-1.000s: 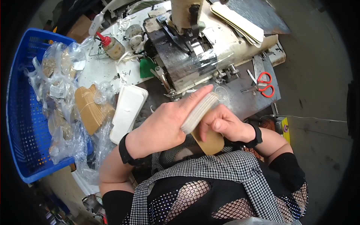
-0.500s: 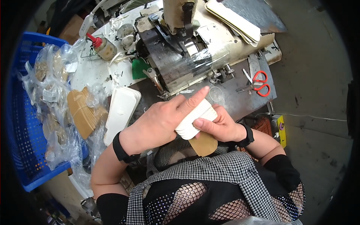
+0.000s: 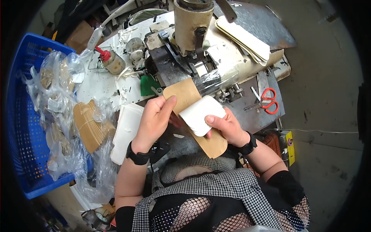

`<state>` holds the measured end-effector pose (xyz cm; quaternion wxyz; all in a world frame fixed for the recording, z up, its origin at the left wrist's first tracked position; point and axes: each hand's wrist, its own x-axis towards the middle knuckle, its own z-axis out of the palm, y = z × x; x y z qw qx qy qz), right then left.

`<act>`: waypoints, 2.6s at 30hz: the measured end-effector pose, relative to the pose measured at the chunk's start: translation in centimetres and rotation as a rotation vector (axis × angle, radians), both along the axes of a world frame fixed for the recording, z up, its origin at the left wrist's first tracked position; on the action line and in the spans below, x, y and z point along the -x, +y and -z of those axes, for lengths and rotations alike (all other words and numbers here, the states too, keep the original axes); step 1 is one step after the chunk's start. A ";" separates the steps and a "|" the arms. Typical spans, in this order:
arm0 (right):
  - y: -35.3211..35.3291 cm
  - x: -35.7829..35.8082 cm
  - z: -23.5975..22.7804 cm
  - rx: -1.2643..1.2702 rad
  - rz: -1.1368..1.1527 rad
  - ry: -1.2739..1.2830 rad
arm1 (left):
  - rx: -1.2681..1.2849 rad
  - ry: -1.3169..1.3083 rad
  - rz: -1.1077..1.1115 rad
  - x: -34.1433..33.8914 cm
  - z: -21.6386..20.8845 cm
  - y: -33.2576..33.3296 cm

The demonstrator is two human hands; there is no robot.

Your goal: Selecting and stacking shoe padding components from a plastic bag.

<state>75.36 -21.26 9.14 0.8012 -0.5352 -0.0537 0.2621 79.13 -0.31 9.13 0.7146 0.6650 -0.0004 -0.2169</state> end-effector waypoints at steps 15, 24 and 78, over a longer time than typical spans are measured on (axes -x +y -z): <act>-3.3 0.1 -3.8 0.228 -0.136 -0.236 | 0.293 -0.267 0.341 2.1 -1.9 -2.0; -1.5 -1.6 -1.1 0.080 -0.045 0.087 | 0.110 -0.074 -0.117 1.1 1.4 -1.7; -5.5 -2.7 -6.5 0.342 -0.525 -0.181 | -0.004 -0.766 0.297 1.5 -3.3 -2.2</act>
